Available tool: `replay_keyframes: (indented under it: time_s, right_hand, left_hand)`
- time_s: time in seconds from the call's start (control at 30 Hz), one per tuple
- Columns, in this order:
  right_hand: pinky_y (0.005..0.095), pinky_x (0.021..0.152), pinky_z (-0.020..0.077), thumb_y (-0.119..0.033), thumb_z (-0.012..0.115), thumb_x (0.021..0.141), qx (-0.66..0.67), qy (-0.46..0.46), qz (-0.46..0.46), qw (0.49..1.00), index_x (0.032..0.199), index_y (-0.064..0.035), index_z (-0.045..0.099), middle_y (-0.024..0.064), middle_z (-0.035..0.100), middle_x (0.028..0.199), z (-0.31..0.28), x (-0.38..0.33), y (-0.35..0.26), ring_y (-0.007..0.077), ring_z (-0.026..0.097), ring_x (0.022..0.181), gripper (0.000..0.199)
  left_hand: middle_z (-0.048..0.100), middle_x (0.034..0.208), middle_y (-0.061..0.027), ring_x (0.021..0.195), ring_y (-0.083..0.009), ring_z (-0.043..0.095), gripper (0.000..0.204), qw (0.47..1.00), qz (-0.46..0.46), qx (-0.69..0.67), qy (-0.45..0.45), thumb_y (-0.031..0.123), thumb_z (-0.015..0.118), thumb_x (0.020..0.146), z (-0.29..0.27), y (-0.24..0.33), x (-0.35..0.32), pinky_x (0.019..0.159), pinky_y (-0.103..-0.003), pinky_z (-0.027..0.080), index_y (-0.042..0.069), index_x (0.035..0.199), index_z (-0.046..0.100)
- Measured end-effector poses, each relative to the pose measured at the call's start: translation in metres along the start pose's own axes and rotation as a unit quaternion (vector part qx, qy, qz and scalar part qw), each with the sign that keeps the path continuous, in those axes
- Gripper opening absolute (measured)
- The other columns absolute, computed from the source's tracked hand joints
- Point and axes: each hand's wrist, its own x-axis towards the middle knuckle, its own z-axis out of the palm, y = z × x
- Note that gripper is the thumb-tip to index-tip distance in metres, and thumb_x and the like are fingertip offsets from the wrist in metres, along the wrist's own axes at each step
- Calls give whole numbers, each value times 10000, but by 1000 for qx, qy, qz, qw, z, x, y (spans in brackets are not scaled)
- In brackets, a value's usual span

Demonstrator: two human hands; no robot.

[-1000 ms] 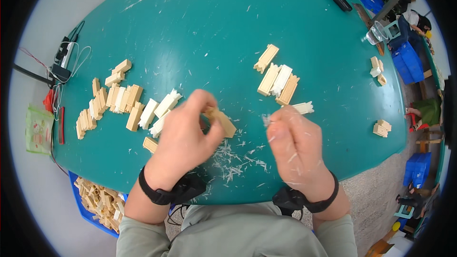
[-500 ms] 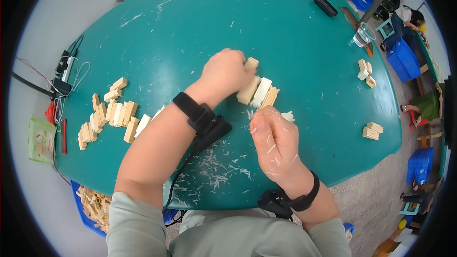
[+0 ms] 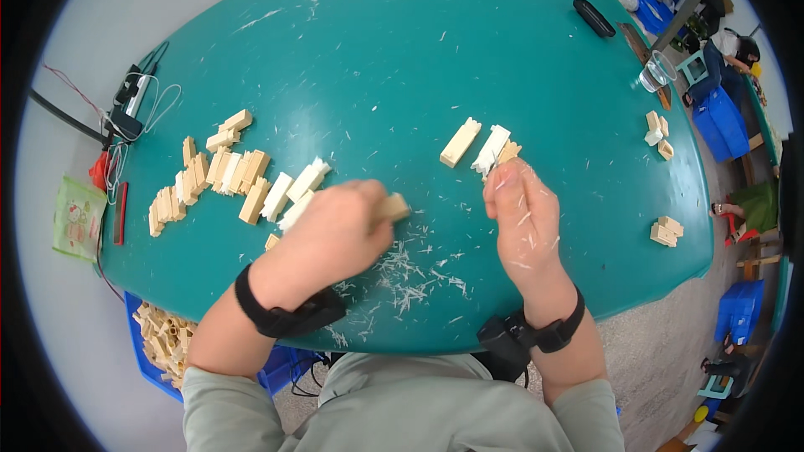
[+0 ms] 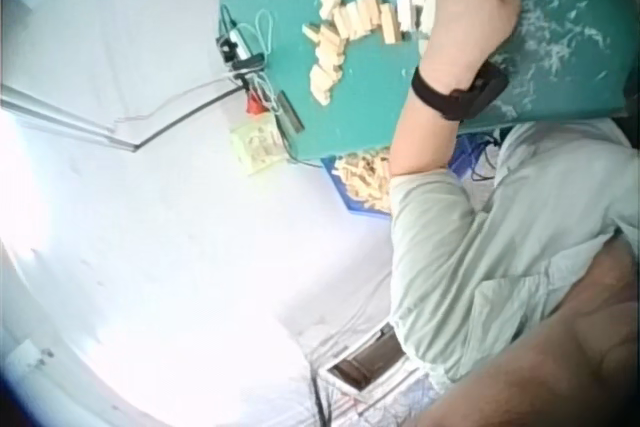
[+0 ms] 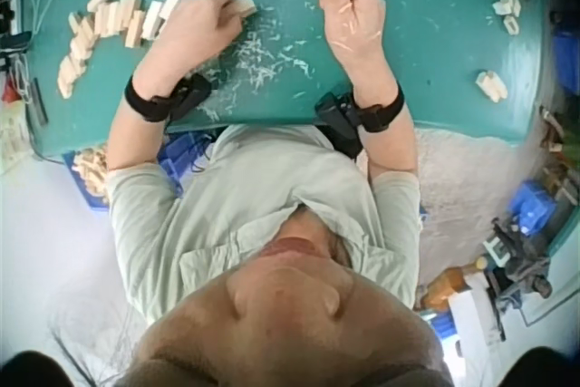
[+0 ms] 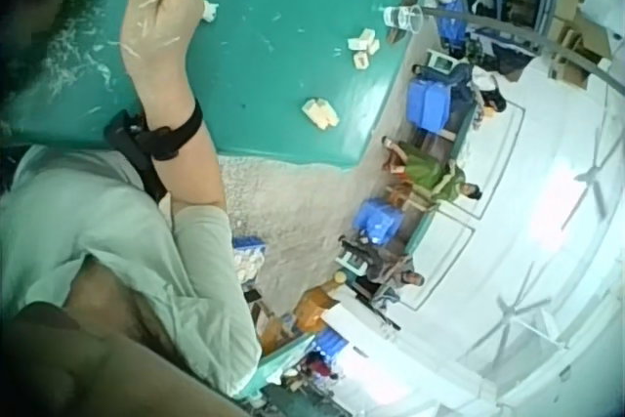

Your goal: The person uses a yellow utility knife to carve and smooth the edges of small rectangular wooden blocks. They hold each block in the left hand and carefully shave off thin layers of wood with the right hand, rotating the pieces to work on different sides. Finished or partially finished blocks are placed on the green table among wood shavings.

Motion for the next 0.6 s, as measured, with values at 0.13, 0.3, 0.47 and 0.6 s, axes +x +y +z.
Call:
replay_keyframes:
  time_s: [0.13,0.3,0.47,0.6]
  right_hand:
    - [232,500,333,-242,486,938,-7,-39,15,999,755,-7,504,-1,409,581,4,-3,-5,60,342,559,299]
    - [237,521,353,-232,487,931,24,-85,-40,995,762,-9,514,11,456,635,6,-8,-2,69,374,575,281]
    - [239,527,366,-230,495,924,45,-124,-75,988,763,-10,517,23,481,667,2,-8,-7,83,408,584,274]
    - [255,516,366,-251,517,912,10,-134,-40,990,759,-15,519,40,481,649,3,-8,-8,112,432,569,280]
  left_hand:
    - [611,806,-147,753,-235,600,173,984,-13,-87,157,24,581,777,2,-22,-18,704,-309,476,-22,943,591]
    - [617,988,-89,857,-141,586,402,851,32,-515,92,113,549,890,1,15,-30,755,-263,468,19,1253,407]
    - [584,1053,-120,968,-192,585,399,773,114,-621,69,140,522,897,14,27,-18,827,-309,475,2,1251,402]
    - [522,1085,-106,970,-185,564,389,773,109,-621,75,162,548,877,19,25,-13,842,-327,475,-26,1204,454]
